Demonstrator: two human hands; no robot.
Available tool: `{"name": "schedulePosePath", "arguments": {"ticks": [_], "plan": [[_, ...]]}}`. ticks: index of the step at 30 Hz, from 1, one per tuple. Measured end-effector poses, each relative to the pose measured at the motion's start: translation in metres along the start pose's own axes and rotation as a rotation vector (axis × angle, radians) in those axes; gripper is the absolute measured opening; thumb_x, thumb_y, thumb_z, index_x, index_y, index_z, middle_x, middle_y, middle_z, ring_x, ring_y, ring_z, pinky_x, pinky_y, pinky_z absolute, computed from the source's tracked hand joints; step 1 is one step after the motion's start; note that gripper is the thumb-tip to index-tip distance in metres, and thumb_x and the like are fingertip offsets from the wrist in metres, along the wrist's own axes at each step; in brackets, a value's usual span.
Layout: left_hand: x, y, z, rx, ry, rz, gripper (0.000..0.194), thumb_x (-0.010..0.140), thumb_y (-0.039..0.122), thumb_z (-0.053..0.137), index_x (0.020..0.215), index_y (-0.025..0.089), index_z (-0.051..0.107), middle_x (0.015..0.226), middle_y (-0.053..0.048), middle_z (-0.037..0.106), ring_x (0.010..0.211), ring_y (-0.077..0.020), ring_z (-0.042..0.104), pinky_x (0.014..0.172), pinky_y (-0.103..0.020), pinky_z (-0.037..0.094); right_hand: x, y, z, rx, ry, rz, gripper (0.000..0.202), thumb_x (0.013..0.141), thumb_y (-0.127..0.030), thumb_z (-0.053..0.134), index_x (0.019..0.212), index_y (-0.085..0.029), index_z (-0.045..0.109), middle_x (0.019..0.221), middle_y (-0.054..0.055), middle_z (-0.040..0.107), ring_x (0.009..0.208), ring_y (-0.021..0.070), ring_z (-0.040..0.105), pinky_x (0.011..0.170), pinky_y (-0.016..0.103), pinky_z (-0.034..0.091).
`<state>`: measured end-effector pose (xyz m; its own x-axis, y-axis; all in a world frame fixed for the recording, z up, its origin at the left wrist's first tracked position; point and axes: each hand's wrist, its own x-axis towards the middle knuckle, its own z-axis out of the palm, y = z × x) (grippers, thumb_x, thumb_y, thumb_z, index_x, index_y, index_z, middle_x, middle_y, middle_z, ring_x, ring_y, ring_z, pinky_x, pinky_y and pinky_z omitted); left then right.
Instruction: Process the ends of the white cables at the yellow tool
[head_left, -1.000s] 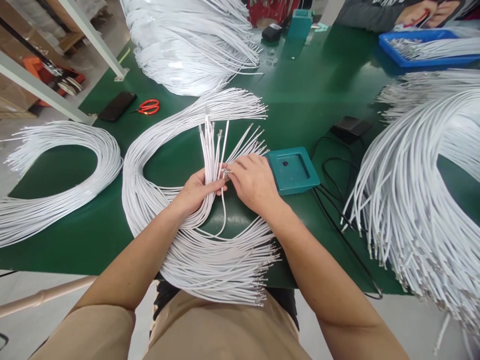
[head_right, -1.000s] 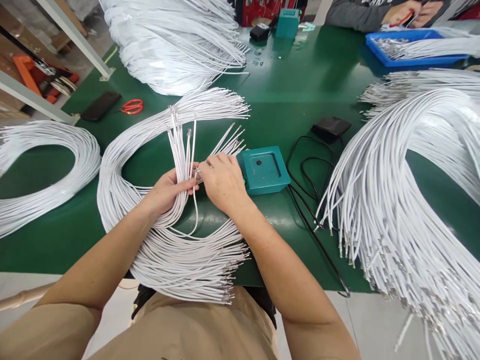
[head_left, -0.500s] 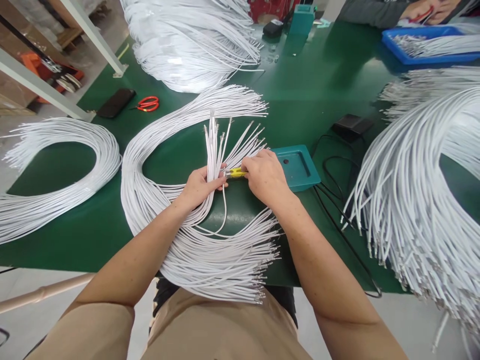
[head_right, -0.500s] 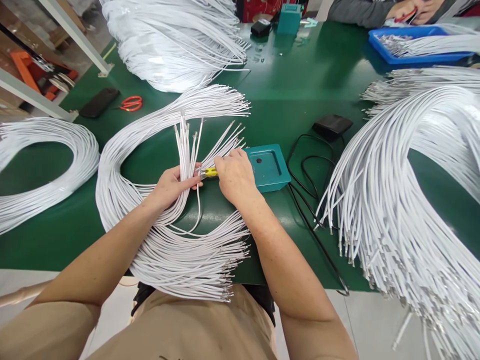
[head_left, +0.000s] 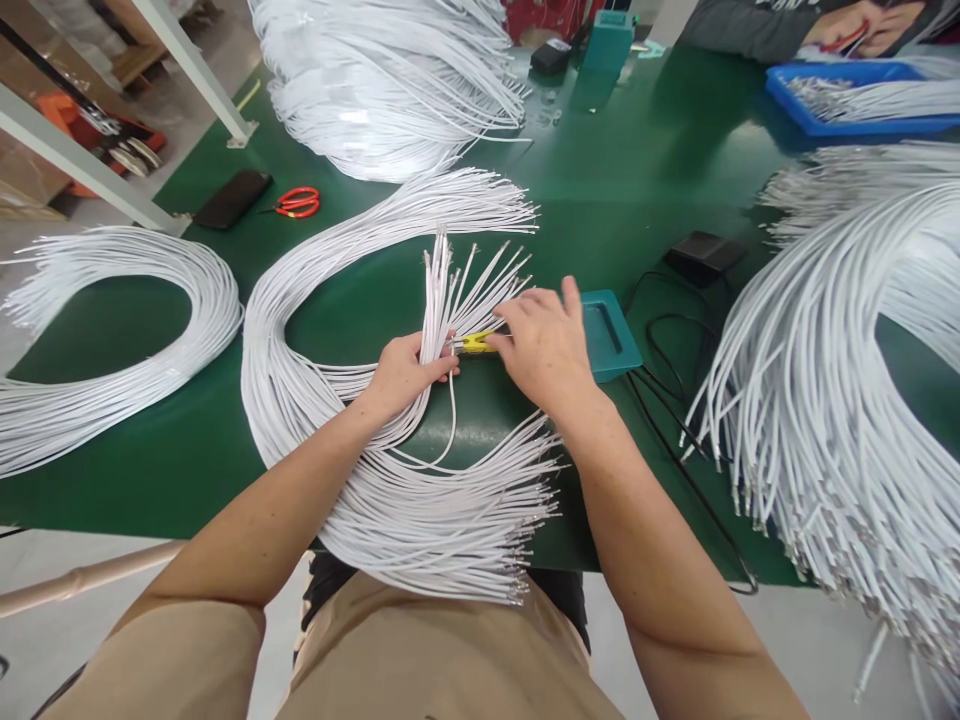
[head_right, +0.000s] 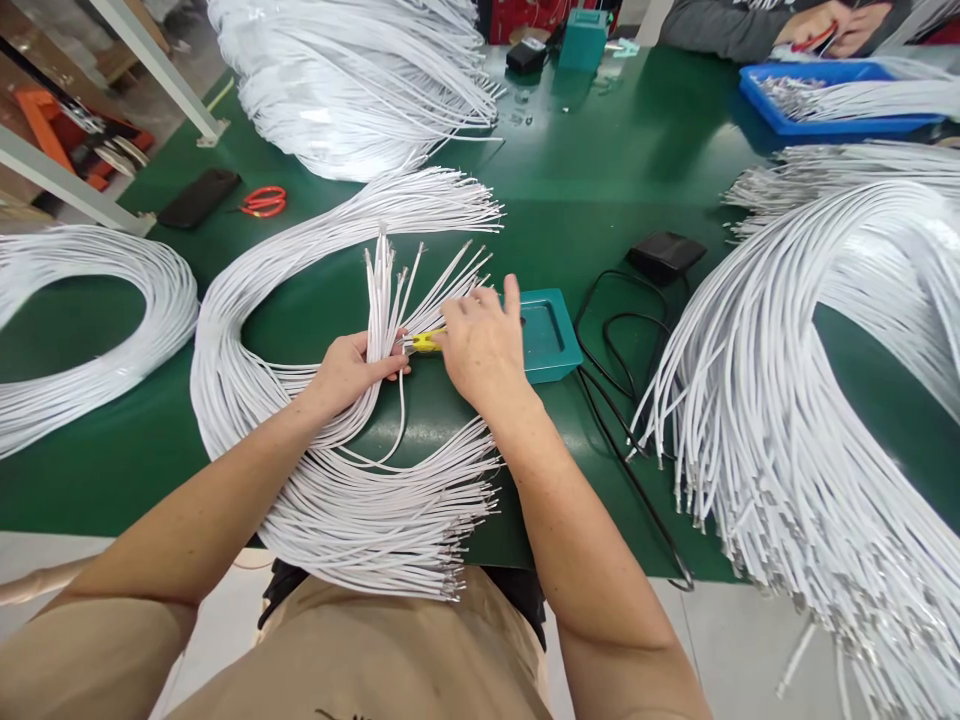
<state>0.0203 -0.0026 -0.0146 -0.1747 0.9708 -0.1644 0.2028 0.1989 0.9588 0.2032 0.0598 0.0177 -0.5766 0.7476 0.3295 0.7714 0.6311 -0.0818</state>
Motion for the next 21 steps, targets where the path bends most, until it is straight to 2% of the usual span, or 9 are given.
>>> {"name": "schedulePosePath", "arguments": {"ticks": [3,7,10,13,15,17,19,21], "plan": [[0.000,0.001,-0.001,-0.012,0.002,-0.021,0.029,0.067,0.025,0.076,0.092,0.012,0.070,0.073,-0.002,0.068,0.065,-0.0176,0.068,0.066,-0.029,0.054,-0.004,0.006,0.001,-0.069,0.072,0.192,0.029,0.092,-0.024,0.050,0.117,-0.013,0.059,0.126,0.019,0.059,0.126,0.0348,0.042,0.109,0.064,0.015],[0.000,-0.002,-0.006,-0.055,-0.002,-0.039,0.036,0.066,0.029,0.078,0.097,0.012,0.070,0.080,-0.004,0.069,0.068,-0.0187,0.069,0.067,-0.031,0.054,-0.005,0.011,0.007,-0.081,0.022,0.229,0.033,0.094,-0.024,0.045,0.123,-0.013,0.055,0.136,0.020,0.052,0.132,0.0354,0.039,0.110,0.065,0.016],[-0.001,-0.006,-0.012,-0.055,0.017,-0.016,0.037,0.067,0.033,0.079,0.097,0.013,0.070,0.087,-0.005,0.069,0.069,-0.0181,0.068,0.067,-0.031,0.053,-0.005,0.009,0.008,-0.074,0.053,0.230,0.030,0.094,-0.023,0.045,0.120,-0.014,0.057,0.134,0.018,0.054,0.131,0.0339,0.040,0.112,0.063,0.016],[-0.003,-0.006,-0.016,-0.138,0.007,0.033,0.046,0.067,0.033,0.080,0.108,0.016,0.068,0.085,-0.003,0.067,0.071,-0.0166,0.067,0.064,-0.028,0.050,-0.003,0.001,0.005,0.020,0.147,0.166,0.026,0.092,-0.019,0.047,0.113,-0.015,0.061,0.128,0.016,0.059,0.124,0.0315,0.046,0.112,0.059,0.018],[-0.005,-0.005,-0.016,-0.220,-0.014,0.057,0.053,0.067,0.032,0.081,0.115,0.019,0.065,0.083,0.000,0.065,0.071,-0.0156,0.067,0.062,-0.026,0.049,-0.002,-0.008,0.003,0.176,0.185,0.102,0.022,0.092,-0.018,0.046,0.103,-0.017,0.066,0.115,0.012,0.065,0.112,0.0277,0.054,0.107,0.051,0.030],[-0.006,-0.004,-0.016,-0.266,-0.026,0.081,0.054,0.066,0.029,0.081,0.116,0.019,0.064,0.083,0.001,0.064,0.070,-0.0143,0.066,0.061,-0.024,0.048,-0.002,-0.018,0.003,0.374,0.188,0.057,0.023,0.093,-0.018,0.044,0.094,-0.018,0.068,0.101,0.009,0.069,0.100,0.0238,0.058,0.095,0.041,0.042],[-0.007,-0.003,-0.015,-0.282,-0.038,0.102,0.052,0.067,0.028,0.081,0.115,0.019,0.064,0.083,0.001,0.064,0.069,-0.0133,0.066,0.063,-0.024,0.049,-0.001,-0.025,0.004,0.553,0.174,0.049,0.025,0.093,-0.015,0.044,0.091,-0.017,0.068,0.095,0.008,0.069,0.094,0.0208,0.059,0.085,0.033,0.045],[-0.008,-0.003,-0.014,-0.285,-0.043,0.118,0.049,0.067,0.027,0.081,0.112,0.019,0.063,0.083,0.001,0.064,0.068,-0.0130,0.066,0.063,-0.024,0.049,0.000,-0.029,0.004,0.677,0.159,0.077,0.025,0.092,-0.013,0.044,0.091,-0.016,0.069,0.093,0.007,0.069,0.091,0.0179,0.060,0.083,0.029,0.045]]}}
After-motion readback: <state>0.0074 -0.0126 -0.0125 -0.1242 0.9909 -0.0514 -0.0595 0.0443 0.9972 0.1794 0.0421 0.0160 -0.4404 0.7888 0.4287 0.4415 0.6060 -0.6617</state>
